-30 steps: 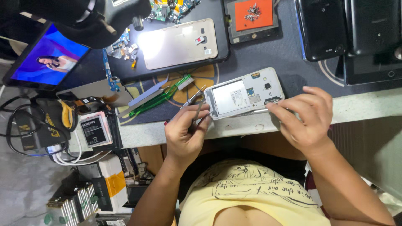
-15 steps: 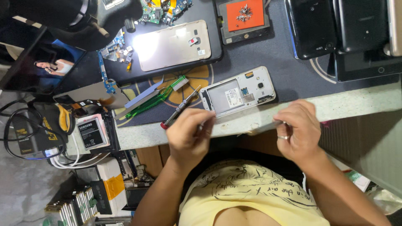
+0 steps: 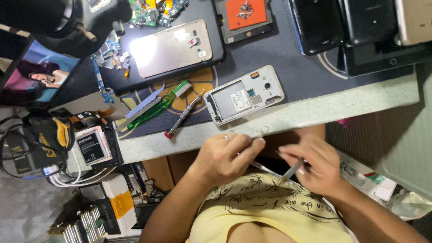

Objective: The person disassembles a smartphone by prying open the casing and removing internal components. They use a metal spudger and tweezers to separate parts and manipulate small connectors inside the device.

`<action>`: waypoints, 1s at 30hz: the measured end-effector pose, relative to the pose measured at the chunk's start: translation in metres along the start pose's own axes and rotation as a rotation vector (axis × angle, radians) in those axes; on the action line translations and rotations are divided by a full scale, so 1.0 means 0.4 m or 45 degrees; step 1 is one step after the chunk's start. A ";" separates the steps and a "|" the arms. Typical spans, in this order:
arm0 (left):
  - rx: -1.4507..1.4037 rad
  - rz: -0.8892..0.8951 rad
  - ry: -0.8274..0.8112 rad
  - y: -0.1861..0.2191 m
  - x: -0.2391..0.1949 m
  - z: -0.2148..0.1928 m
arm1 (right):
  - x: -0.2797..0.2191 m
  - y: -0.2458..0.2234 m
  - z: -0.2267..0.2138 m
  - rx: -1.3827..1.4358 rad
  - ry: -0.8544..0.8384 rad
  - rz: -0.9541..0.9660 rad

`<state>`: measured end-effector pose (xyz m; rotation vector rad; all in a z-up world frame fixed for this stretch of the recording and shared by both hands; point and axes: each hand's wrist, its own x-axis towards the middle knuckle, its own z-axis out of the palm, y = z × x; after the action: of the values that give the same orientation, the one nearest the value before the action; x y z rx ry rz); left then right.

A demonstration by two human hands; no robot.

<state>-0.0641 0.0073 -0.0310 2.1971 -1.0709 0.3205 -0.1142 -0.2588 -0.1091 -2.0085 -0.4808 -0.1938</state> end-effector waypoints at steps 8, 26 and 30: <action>0.359 -0.164 -0.026 -0.049 -0.020 -0.021 | -0.611 0.207 -0.071 -0.117 0.194 1.270; 0.346 -0.214 0.011 -0.032 -0.015 -0.043 | -0.646 0.471 -0.241 -0.306 1.422 1.957; 0.377 -0.227 0.019 -0.038 -0.015 -0.041 | -0.643 0.513 -0.284 -0.282 1.558 1.958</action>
<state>-0.0552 0.0286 -0.0287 2.5280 -0.8549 0.4377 -0.2546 -0.5059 -0.3101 -1.5332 1.8129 -0.4217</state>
